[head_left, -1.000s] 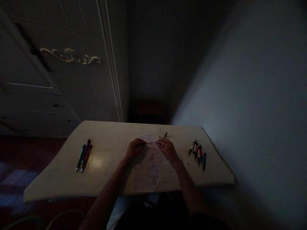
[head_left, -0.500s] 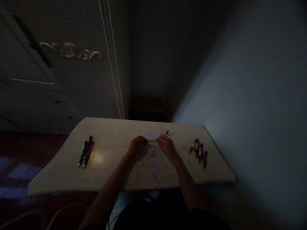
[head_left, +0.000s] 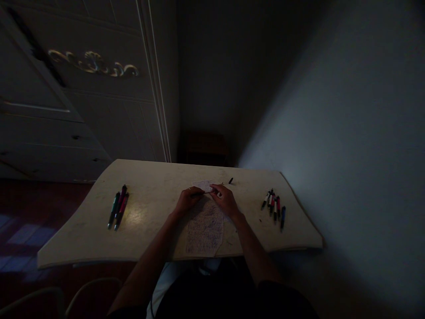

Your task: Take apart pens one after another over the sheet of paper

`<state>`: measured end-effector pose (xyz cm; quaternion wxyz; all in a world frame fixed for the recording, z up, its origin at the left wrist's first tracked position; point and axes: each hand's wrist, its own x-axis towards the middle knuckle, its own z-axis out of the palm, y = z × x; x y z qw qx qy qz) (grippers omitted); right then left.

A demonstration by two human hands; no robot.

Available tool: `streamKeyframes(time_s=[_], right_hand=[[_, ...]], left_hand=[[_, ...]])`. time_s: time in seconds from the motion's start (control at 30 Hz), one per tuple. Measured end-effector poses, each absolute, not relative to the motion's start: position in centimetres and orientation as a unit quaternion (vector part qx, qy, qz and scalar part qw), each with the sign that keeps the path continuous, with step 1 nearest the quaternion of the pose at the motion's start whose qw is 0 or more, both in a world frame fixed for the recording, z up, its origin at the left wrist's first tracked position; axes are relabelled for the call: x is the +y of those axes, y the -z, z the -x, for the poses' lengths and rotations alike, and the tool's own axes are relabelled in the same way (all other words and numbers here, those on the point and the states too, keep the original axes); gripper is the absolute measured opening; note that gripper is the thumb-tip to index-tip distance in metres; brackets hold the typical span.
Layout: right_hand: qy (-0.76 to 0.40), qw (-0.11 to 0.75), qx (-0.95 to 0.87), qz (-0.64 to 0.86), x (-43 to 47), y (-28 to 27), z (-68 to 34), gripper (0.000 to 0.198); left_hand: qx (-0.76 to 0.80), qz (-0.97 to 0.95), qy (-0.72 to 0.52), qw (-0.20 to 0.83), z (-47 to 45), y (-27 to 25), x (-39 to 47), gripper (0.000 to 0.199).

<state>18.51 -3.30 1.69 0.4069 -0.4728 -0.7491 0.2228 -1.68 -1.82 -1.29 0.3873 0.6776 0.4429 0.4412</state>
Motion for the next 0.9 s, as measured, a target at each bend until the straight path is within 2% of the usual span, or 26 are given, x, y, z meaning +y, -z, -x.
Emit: streamKeyframes(time_s=[0.37,0.7,0.9], right_hand=[[-0.252,0.435,-0.716,0.485,-3.5,-1.3,-18.8,0.040],[-0.240,0.487,-0.636,0.548,-2.2,-1.5,-26.8,0.046],[-0.194,0.419,-0.683,0.566,0.4,-0.3,-28.1,0.053]], left_hand=[[0.454,-0.657,-0.450,0.399,1.6,1.2,-1.9,0.023],[0.450,-0.662,-0.451,0.396,1.4,0.8,-2.0,0.032],[0.442,-0.665,-0.448,0.402,1.7,0.7,-2.0,0.035]])
